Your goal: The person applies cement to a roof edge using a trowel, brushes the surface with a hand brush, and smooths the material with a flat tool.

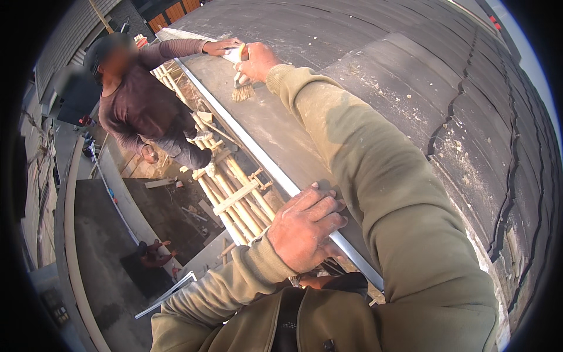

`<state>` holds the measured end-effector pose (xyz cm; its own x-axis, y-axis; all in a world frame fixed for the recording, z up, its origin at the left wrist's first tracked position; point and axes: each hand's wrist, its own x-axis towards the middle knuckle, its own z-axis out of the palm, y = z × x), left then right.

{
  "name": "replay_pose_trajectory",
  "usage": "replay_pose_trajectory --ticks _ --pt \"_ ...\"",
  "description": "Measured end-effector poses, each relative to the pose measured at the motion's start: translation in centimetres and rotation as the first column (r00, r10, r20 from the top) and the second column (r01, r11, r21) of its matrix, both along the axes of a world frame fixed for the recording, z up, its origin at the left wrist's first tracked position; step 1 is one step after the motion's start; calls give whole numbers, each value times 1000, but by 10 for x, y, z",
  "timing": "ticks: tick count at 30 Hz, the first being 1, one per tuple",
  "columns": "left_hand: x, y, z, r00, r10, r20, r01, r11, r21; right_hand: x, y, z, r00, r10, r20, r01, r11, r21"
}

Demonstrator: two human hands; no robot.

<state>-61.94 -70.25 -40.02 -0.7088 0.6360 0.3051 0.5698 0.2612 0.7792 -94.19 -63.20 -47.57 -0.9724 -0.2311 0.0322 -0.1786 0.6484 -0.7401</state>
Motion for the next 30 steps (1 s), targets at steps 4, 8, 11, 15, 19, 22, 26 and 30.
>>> replay_pose_trajectory --ticks 4,8,11,15,19,22,26,30 --pt "1 -3 0 1000 -8 25 8 1000 -18 3 -5 -8 989 -69 -132 68 998 -10" --pt "3 -1 0 1000 -23 0 23 999 -33 24 24 19 986 109 -128 -120 989 -82" --pt "0 1 1 998 -58 19 59 997 -56 47 71 35 924 382 -27 -363 894 263" --pt "6 1 -2 999 22 -28 -23 1000 -17 139 113 124 945 327 7 -313 900 304" --pt "6 2 0 999 23 -37 -24 999 -26 265 178 199 915 404 -19 -354 822 447" --pt "10 2 -1 998 40 -45 -42 998 -45 354 194 252 949 163 270 -264 880 396" --pt "7 3 3 994 36 -101 -46 995 -92 425 231 244 982 54 180 -129 889 439" --pt "16 2 1 993 52 -106 -70 981 -180 428 221 246 973 146 178 -218 830 513"
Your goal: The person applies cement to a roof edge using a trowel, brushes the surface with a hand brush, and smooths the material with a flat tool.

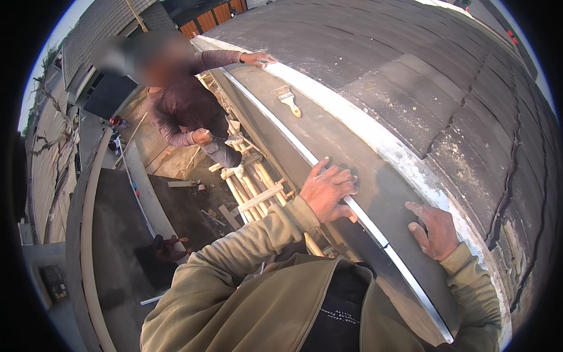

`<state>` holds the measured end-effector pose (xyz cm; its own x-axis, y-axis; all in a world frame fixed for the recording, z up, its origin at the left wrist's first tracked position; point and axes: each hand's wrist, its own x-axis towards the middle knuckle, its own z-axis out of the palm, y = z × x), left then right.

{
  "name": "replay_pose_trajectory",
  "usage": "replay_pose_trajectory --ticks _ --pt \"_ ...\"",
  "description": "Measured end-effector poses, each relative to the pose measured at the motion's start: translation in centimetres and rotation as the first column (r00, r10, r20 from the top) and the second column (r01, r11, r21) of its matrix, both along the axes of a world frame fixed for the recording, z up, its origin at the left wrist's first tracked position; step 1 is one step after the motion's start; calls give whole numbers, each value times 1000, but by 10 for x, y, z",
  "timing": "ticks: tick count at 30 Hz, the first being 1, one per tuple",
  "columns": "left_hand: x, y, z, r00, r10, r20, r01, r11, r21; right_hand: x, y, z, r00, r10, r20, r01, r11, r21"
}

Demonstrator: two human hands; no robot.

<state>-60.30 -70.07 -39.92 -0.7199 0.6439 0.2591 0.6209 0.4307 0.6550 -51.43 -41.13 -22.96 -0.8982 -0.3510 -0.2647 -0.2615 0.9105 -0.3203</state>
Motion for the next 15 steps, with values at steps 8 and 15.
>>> replay_pose_trajectory --ticks 8,15 --pt "17 3 0 998 61 12 -60 997 -42 5 3 -17 982 69 -173 -77 996 -42" --pt "29 -13 -15 975 211 -74 -191 958 213 3 5 -19 979 83 -188 -97 993 -64"
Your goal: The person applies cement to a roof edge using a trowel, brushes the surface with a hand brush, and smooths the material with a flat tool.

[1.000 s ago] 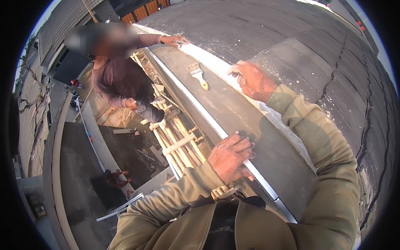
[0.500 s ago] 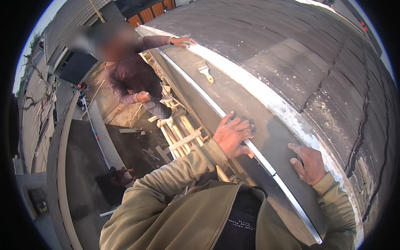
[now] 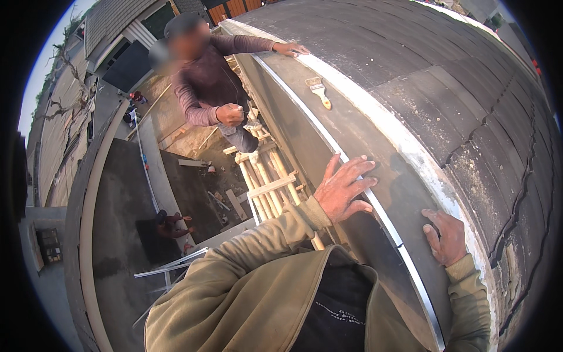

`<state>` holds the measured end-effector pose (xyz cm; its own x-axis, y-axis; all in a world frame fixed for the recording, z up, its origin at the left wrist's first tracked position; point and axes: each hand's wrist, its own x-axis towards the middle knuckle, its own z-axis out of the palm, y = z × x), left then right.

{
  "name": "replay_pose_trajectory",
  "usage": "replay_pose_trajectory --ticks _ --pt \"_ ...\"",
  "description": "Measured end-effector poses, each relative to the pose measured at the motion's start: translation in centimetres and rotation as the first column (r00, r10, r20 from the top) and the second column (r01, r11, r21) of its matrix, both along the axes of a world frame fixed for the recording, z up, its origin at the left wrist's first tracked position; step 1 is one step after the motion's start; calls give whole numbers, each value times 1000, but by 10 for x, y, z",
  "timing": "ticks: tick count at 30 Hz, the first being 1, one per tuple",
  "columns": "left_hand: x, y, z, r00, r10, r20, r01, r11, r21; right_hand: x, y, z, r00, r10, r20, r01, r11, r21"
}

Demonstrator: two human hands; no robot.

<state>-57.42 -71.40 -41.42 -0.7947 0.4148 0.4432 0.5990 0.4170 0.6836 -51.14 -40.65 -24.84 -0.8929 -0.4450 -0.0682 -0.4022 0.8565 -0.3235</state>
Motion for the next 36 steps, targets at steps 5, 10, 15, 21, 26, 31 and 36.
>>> replay_pose_trajectory --ticks 5,10,15,21,26,31,36 --pt "-16 -72 -59 738 661 135 -674 727 128 3 1 1 999 -47 18 46 998 39" --pt "-89 -146 -70 501 866 8 -864 500 -53 7 4 0 998 -60 6 59 996 69" --pt "-137 -160 -88 653 755 -57 -731 609 -308 11 4 1 998 -60 -10 60 992 107" --pt "-146 -161 -99 763 623 -174 -647 730 -221 7 5 0 999 -45 11 44 998 47" --pt "-110 -130 -39 811 577 95 -522 788 -327 10 4 -2 999 -41 -26 41 999 32" --pt "-61 -140 5 822 534 196 -487 839 -242 10 1 4 998 -58 10 58 998 9" --pt "-17 -118 47 874 152 462 -106 987 -123 9 8 1 998 -62 26 60 997 54"
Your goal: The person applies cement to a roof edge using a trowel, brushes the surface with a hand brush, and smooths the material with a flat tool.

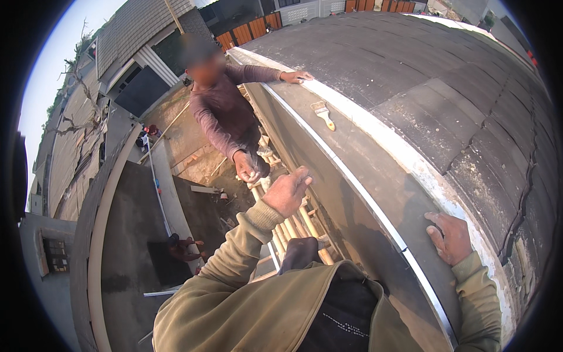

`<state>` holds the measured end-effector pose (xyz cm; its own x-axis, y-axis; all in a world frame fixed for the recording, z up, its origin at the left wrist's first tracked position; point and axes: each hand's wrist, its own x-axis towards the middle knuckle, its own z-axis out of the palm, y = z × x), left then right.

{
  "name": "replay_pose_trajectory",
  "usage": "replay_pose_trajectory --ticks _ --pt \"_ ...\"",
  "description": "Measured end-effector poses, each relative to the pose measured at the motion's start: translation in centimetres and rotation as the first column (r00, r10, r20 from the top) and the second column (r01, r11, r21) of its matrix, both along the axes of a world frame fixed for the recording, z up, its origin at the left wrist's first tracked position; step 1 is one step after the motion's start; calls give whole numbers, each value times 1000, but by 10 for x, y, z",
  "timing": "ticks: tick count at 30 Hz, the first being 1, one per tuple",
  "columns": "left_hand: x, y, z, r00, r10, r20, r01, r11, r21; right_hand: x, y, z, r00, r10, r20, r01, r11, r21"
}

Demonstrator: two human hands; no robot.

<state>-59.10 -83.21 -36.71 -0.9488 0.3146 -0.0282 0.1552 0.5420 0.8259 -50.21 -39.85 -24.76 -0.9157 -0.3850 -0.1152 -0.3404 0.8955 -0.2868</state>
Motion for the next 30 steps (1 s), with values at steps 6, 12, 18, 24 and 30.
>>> replay_pose_trajectory --ticks 6,12,18,24,30 --pt "41 79 30 655 -676 339 319 653 687 1 -3 4 1000 -2 20 3 997 -75" --pt "54 151 52 541 -789 293 249 482 840 2 8 -1 975 -196 100 213 956 -203" --pt "19 180 61 418 -815 401 -32 427 903 -8 11 -8 873 -340 351 460 814 -356" --pt "-2 211 42 270 -843 464 35 491 871 -10 -34 9 800 -454 394 599 640 -480" --pt "7 236 32 319 -866 384 33 415 909 20 -47 41 547 -712 441 671 57 -739"
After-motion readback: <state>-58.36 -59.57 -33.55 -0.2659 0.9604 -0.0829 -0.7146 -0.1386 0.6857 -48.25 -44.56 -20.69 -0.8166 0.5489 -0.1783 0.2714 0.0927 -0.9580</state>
